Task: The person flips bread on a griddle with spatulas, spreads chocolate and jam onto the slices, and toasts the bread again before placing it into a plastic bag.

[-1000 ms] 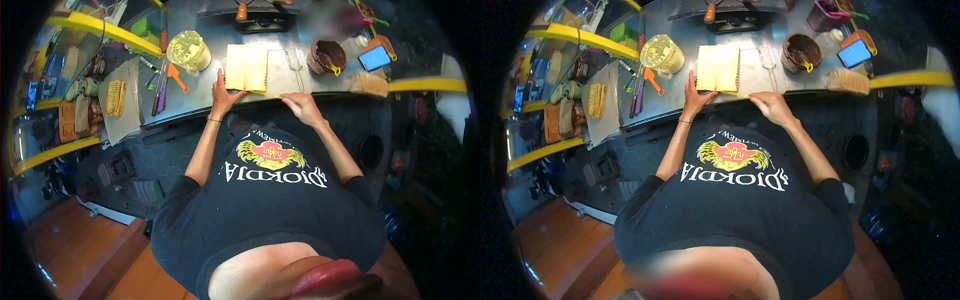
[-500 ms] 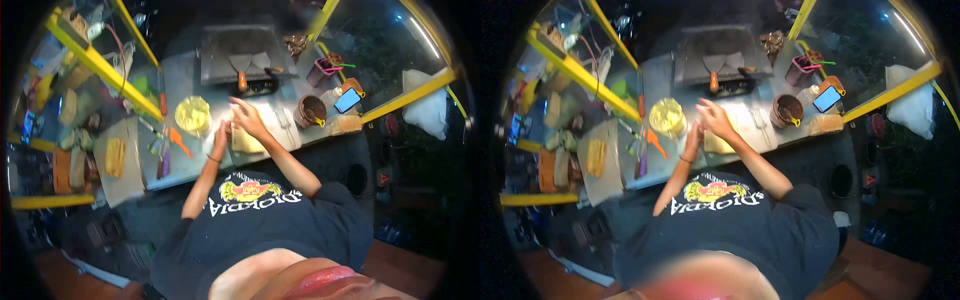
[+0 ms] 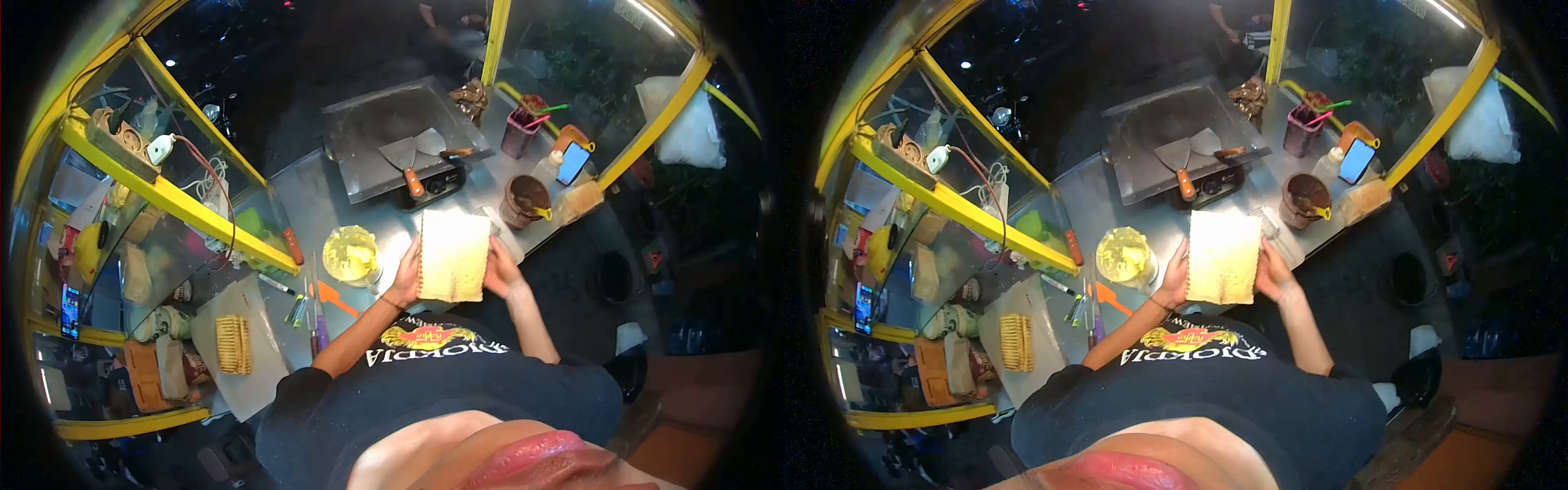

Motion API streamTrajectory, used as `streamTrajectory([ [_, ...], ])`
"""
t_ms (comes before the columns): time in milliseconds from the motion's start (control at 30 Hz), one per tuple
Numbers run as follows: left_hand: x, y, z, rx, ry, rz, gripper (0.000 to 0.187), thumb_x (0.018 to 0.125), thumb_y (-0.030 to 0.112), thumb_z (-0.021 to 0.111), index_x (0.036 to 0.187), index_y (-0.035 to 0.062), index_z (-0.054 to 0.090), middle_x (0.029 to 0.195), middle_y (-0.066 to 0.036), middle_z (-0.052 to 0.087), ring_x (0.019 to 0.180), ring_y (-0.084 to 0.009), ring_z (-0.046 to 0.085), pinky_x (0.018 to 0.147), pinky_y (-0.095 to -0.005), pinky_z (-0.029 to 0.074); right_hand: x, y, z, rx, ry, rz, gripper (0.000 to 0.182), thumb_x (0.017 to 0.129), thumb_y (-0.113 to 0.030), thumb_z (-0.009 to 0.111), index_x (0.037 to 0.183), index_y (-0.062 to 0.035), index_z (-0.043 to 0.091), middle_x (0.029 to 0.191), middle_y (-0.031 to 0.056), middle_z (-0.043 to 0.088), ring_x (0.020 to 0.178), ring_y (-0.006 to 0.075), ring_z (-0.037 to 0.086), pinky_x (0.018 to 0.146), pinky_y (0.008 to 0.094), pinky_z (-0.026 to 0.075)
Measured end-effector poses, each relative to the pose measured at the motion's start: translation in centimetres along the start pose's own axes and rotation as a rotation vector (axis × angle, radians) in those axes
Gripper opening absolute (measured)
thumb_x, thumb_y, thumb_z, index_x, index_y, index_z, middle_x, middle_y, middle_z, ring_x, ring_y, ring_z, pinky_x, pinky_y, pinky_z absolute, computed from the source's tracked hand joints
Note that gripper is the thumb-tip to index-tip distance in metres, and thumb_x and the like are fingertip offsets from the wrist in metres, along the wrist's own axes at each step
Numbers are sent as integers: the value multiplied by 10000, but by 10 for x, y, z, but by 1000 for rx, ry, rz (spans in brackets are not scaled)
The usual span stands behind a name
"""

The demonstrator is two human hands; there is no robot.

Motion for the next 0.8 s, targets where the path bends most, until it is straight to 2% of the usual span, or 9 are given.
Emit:
streamTrajectory([
  [100, 3, 17, 34, -103, -17, 9, 649, 988, 535, 346, 1430, 60, 375, 1404, -136, 476, 1274, -284, 484, 1077, -445, 381, -3, -24, 20, -177, -97, 4, 570, 999, -500, 375, 1323, -44, 487, 1227, 106, 616, 1106, 226, 605, 1001, 395, 445],
  [200, 0, 37, 78, -156, -89, 74, 690, 966, 579, 359, 1425, 65, 388, 1415, -151, 461, 1276, -320, 477, 1076, -476, 374, 5, -64, 18, -455, 0, -33, 436, 1001, -449, 430, 1017, -57, 621, 897, 62, 637, 822, 141, 622, 776, 323, 521],
  [400, 32, 183, 122, 296, 59, 476, 703, 945, 590, 386, 1357, 25, 454, 1326, -170, 528, 1180, -325, 550, 1026, -463, 435, -37, -79, -30, -537, 173, -240, 338, 1005, -304, 456, 1038, 1, 597, 809, 68, 639, 637, 129, 601, 625, 263, 523],
  [500, 78, 268, 123, 479, -131, 326, 676, 964, 554, 383, 1370, 16, 429, 1314, -188, 539, 1189, -317, 554, 999, -474, 464, -77, -44, -73, -468, 280, -169, 301, 1003, -276, 462, 1054, -9, 592, 786, 73, 638, 607, 137, 599, 576, 280, 523],
  [533, 105, 294, 104, 749, -96, 315, 667, 968, 521, 412, 1368, -12, 429, 1332, -185, 530, 1203, -293, 549, 1022, -427, 447, -91, -33, -84, -440, 297, -155, 298, 1002, -281, 468, 1055, -15, 594, 784, 71, 639, 605, 136, 600, 560, 285, 522],
  [633, 189, 317, 47, 2234, 48, 786, 748, 912, 519, 535, 1388, -43, 406, 1415, -211, 455, 1308, -323, 448, 1113, -352, 308, -137, 1, -120, -255, 466, -99, 300, 996, -297, 490, 1035, -25, 608, 780, 66, 647, 621, 148, 622, 579, 295, 538],
  [667, 221, 313, -9, 2371, 8, 559, 743, 913, 544, 506, 1406, -3, 407, 1432, -198, 438, 1327, -345, 416, 1126, -364, 278, -150, 14, -133, -193, 501, -77, 298, 995, -299, 494, 1030, -28, 613, 778, 66, 649, 630, 154, 630, 590, 302, 545],
  [733, 226, 282, -2, 2755, 154, 535, 722, 929, 574, 435, 1407, 33, 423, 1448, -169, 428, 1334, -348, 405, 1123, -343, 283, -174, 37, -166, -120, 548, -54, 314, 979, -320, 524, 1043, -28, 619, 775, 76, 655, 626, 156, 635, 604, 320, 553],
  [800, 254, 303, 17, 2245, 239, 153, 720, 942, 595, 351, 1431, 68, 400, 1486, -140, 383, 1382, -329, 336, 1136, -402, 260, -203, 57, -210, -76, 657, -32, 352, 958, -366, 546, 1053, -35, 618, 791, 84, 662, 632, 177, 640, 601, 346, 557],
])
Point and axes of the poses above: each hand's wrist, its own x-axis towards the middle knuckle, its own z-axis out of the palm, y = z × x, the point moved 3 cm from there along x, towards the middle knuckle
